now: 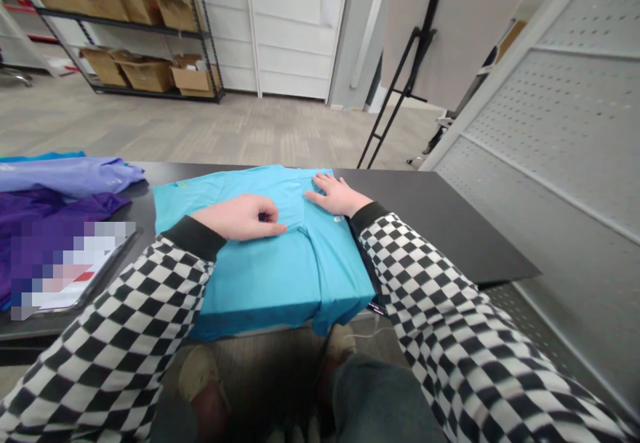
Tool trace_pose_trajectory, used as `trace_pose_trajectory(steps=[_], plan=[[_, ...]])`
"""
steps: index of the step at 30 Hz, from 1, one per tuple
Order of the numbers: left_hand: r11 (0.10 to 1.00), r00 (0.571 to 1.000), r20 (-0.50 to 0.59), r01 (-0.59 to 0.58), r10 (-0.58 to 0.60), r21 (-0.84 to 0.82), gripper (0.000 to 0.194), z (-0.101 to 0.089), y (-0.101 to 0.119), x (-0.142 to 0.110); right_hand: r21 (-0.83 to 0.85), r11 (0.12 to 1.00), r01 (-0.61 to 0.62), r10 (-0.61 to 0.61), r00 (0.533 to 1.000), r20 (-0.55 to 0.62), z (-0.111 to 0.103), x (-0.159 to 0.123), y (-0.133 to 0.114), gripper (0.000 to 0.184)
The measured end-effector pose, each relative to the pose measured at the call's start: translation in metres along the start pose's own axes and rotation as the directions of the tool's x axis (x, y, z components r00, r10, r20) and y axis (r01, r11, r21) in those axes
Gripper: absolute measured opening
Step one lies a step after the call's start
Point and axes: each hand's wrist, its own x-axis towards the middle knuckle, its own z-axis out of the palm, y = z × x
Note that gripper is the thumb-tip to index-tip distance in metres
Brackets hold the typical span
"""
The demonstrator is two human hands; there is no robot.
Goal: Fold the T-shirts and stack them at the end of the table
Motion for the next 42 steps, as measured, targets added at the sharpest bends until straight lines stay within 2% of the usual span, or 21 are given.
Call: trace_pose_trajectory(steps=[2, 4, 7, 9, 11, 12, 14, 15, 17, 18, 20, 23, 26, 30, 33, 36, 39, 42], plan=[[0.998, 0.996, -0.073, 0.051, -0.048, 0.041, 0.053, 0.007, 0.002, 0.006, 0.003, 1.0, 0.005, -0.005, 0.999, -0.04, -0.001, -0.001, 0.0, 0.086], [0.99, 0.99, -0.115, 0.099, -0.087, 0.099, 0.051, 0.014, -0.001, 0.014, -0.013, 1.0, 0.019, -0.019, 0.999, -0.04, -0.002, -0.002, -0.001, 0.084], [0.976, 0.987, -0.115, 0.129, -0.11, 0.177, 0.04, 0.019, -0.006, 0.023, -0.035, 0.999, 0.018, -0.017, 1.0, 0.007, -0.002, -0.002, -0.003, 0.083], [0.969, 0.98, -0.173, 0.133, -0.097, 0.208, 0.031, 0.017, 0.004, 0.018, -0.042, 0.999, 0.012, -0.011, 1.0, 0.017, -0.001, -0.001, -0.005, 0.085], [0.975, 0.95, -0.309, 0.112, -0.049, 0.191, 0.026, 0.016, 0.032, 0.001, -0.039, 0.999, 0.015, -0.015, 1.0, 0.013, -0.001, -0.001, -0.005, 0.086], [0.984, 0.921, -0.389, 0.084, -0.017, 0.157, 0.026, 0.018, 0.052, -0.011, -0.035, 0.999, 0.016, -0.016, 1.0, 0.013, -0.001, -0.001, -0.005, 0.086], [1.0, 0.857, -0.515, 0.023, -0.009, 0.02, 0.027, 0.03, 0.098, -0.042, -0.027, 0.999, 0.018, -0.018, 1.0, 0.017, -0.001, -0.001, -0.005, 0.086], [0.999, 0.849, -0.528, -0.012, -0.018, -0.052, 0.027, 0.041, 0.12, -0.058, -0.024, 1.0, 0.02, -0.02, 1.0, 0.019, -0.001, 0.0, -0.004, 0.087], [0.977, 0.904, -0.424, -0.034, -0.06, -0.209, 0.032, 0.071, 0.157, -0.086, -0.019, 0.999, 0.029, -0.028, 0.999, 0.018, 0.0, 0.0, -0.004, 0.087], [0.961, 0.93, -0.351, 0.011, -0.112, -0.277, 0.033, 0.089, 0.169, -0.096, -0.016, 0.999, 0.034, -0.034, 0.999, 0.015, -0.001, 0.001, -0.004, 0.087], [0.921, 0.93, -0.264, 0.149, -0.254, -0.36, 0.035, 0.125, 0.181, -0.106, -0.014, 0.999, 0.038, -0.038, 0.999, 0.012, -0.001, 0.001, -0.004, 0.087], [0.879, 0.873, -0.27, 0.293, -0.406, -0.375, 0.033, 0.168, 0.179, -0.102, -0.017, 0.999, 0.041, -0.041, 0.999, 0.014, -0.001, 0.0, -0.004, 0.086], [0.894, 0.854, -0.317, 0.313, -0.413, -0.321, 0.035, 0.188, 0.172, -0.091, -0.017, 0.999, 0.046, -0.046, 0.999, 0.007, -0.001, 0.0, -0.005, 0.086], [0.926, 0.858, -0.359, 0.304, -0.368, -0.223, 0.04, 0.189, 0.171, -0.081, -0.006, 0.999, 0.046, -0.046, 0.999, -0.003, 0.0, 0.0, -0.004, 0.084], [0.932, 0.857, -0.374, 0.295, -0.355, -0.209, 0.044, 0.188, 0.17, -0.082, -0.005, 0.999, 0.049, -0.049, 0.999, 0.001, 0.0, 0.001, -0.003, 0.085], [0.924, 0.865, -0.378, 0.216, -0.331, -0.316, 0.044, 0.186, 0.166, -0.087, -0.006, 0.999, 0.053, -0.053, 0.999, -0.009, 0.002, 0.003, -0.002, 0.085], [0.881, 0.877, -0.391, 0.073, -0.28, -0.468, 0.042, 0.182, 0.16, -0.098, -0.002, 0.998, 0.061, -0.062, 0.998, -0.023, 0.005, 0.006, 0.002, 0.085], [0.805, 0.858, -0.446, -0.066, -0.256, -0.59, 0.035, 0.183, 0.156, -0.111, 0.006, 0.997, 0.077, -0.077, 0.996, -0.034, 0.008, 0.009, 0.005, 0.086]])
